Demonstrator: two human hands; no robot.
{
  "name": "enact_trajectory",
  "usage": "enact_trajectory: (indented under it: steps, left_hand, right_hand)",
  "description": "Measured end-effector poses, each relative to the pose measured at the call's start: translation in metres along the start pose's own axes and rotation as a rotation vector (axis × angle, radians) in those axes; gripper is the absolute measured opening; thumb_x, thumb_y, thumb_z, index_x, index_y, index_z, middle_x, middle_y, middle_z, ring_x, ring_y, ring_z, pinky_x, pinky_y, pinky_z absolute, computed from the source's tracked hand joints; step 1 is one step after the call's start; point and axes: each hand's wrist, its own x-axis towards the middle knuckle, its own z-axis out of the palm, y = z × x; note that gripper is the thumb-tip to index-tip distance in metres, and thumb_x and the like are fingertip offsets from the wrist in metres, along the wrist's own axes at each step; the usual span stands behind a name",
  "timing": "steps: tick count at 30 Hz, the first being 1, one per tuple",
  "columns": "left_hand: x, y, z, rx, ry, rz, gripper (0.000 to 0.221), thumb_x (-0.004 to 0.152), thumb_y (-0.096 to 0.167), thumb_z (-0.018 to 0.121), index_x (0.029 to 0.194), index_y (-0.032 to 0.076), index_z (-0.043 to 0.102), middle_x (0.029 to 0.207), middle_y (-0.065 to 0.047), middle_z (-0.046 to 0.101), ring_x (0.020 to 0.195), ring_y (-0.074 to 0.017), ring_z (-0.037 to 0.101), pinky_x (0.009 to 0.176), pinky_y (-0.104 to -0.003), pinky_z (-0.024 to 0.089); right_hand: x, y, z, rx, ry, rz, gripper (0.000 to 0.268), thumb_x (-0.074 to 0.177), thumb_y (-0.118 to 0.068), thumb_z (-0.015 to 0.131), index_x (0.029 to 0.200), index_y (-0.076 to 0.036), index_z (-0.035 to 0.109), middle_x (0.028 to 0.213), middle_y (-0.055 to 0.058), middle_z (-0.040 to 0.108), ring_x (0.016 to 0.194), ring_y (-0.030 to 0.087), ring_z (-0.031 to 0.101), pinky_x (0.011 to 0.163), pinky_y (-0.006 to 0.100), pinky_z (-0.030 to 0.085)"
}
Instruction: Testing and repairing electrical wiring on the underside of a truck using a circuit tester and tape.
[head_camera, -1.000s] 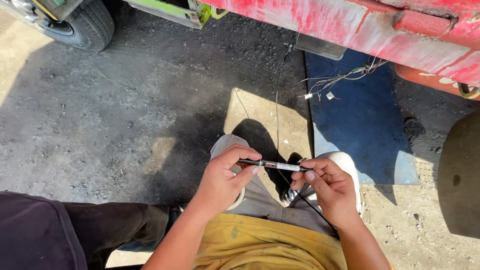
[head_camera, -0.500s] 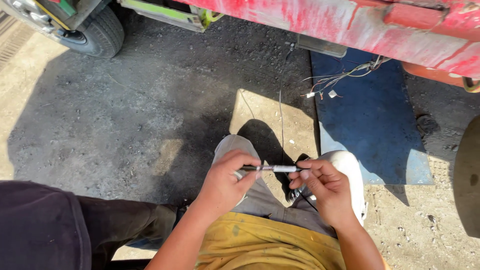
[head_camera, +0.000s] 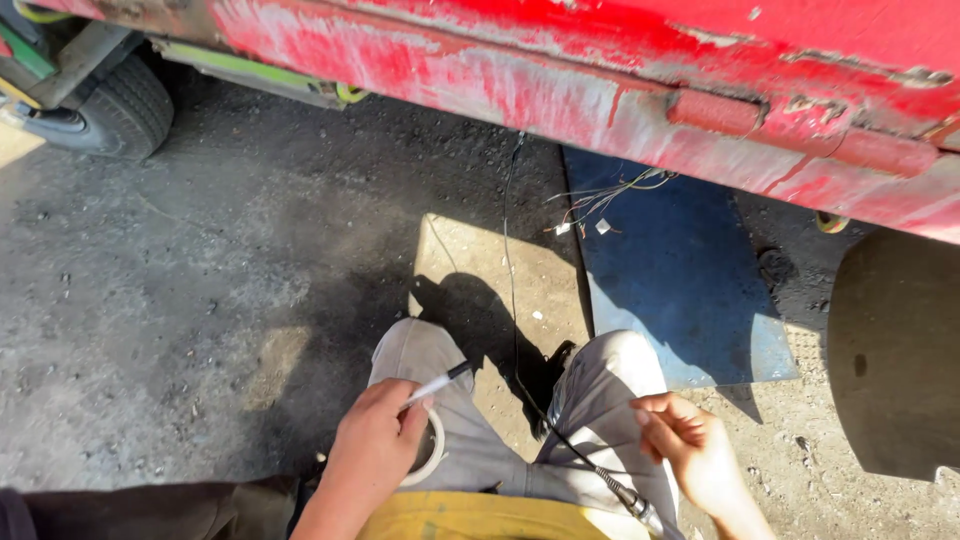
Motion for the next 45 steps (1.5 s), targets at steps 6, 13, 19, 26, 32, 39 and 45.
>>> enact_trajectory:
  steps: [6, 13, 19, 26, 32, 39, 45]
  left_hand:
    - [0.017, -0.066, 0.063, 0.467, 0.189, 0.191, 0.013, 0.084, 0.022, 0.062, 0.084, 0.010, 0.066, 0.085, -0.008, 0.067, 0.079, -0.0317, 0.063, 0.076, -0.040, 0.052]
    - [0.032, -0.060, 0.074, 0.423, 0.103, 0.155, 0.015, 0.085, 0.024, 0.062, 0.080, 0.010, 0.066, 0.082, -0.007, 0.068, 0.078, -0.0310, 0.065, 0.075, -0.041, 0.053]
    - [0.032, -0.052, 0.076, 0.386, 0.174, 0.221, 0.015, 0.085, 0.022, 0.065, 0.078, 0.010, 0.065, 0.079, -0.009, 0.066, 0.076, -0.0320, 0.064, 0.074, -0.042, 0.053]
    - [0.026, -0.053, 0.073, 0.435, 0.085, 0.192, 0.017, 0.088, 0.025, 0.062, 0.085, 0.009, 0.069, 0.089, -0.007, 0.069, 0.085, -0.0299, 0.065, 0.080, -0.041, 0.053]
    - [0.015, -0.055, 0.064, 0.389, 0.265, 0.280, 0.011, 0.084, 0.022, 0.068, 0.085, 0.011, 0.067, 0.088, -0.008, 0.058, 0.081, -0.0300, 0.057, 0.078, -0.041, 0.047]
    - [0.012, -0.059, 0.051, 0.380, 0.266, 0.209, 0.014, 0.086, 0.020, 0.063, 0.084, 0.008, 0.068, 0.091, -0.010, 0.065, 0.085, -0.0324, 0.057, 0.081, -0.042, 0.049]
    - [0.008, -0.082, 0.053, 0.360, 0.181, 0.075, 0.017, 0.089, 0.023, 0.060, 0.085, 0.007, 0.067, 0.092, -0.011, 0.066, 0.089, -0.0349, 0.062, 0.082, -0.044, 0.053]
  right_hand:
    - [0.045, -0.028, -0.025, 0.067, 0.448, -0.098, 0.019, 0.100, -0.002, 0.065, 0.117, 0.005, 0.067, 0.094, 0.017, 0.074, 0.085, 0.024, 0.073, 0.082, 0.035, 0.061]
    - [0.115, 0.048, 0.022, -0.941, 0.099, -0.183, 0.048, 0.096, -0.041, 0.051, 0.133, -0.011, 0.064, 0.141, 0.005, 0.061, 0.135, 0.029, 0.052, 0.111, 0.046, 0.041]
    - [0.121, 0.052, 0.014, -0.818, 0.041, -0.160, 0.050, 0.090, -0.041, 0.063, 0.129, -0.010, 0.067, 0.139, 0.004, 0.065, 0.134, 0.028, 0.053, 0.113, 0.039, 0.042]
    - [0.108, 0.037, 0.022, -0.784, 0.087, -0.111, 0.046, 0.088, -0.037, 0.067, 0.123, -0.007, 0.071, 0.135, 0.007, 0.068, 0.130, 0.028, 0.058, 0.111, 0.037, 0.045]
    - [0.104, 0.036, 0.019, -0.698, 0.128, -0.134, 0.044, 0.089, -0.034, 0.069, 0.121, -0.003, 0.071, 0.137, 0.010, 0.068, 0.123, 0.029, 0.064, 0.105, 0.036, 0.049]
    - [0.107, 0.019, 0.034, -0.638, 0.145, -0.115, 0.038, 0.088, -0.028, 0.070, 0.117, -0.003, 0.073, 0.127, 0.008, 0.073, 0.111, 0.030, 0.070, 0.096, 0.036, 0.053]
    - [0.120, 0.023, 0.046, -0.619, 0.114, -0.122, 0.028, 0.091, -0.028, 0.068, 0.111, -0.012, 0.080, 0.135, 0.004, 0.069, 0.116, 0.025, 0.068, 0.099, 0.033, 0.052]
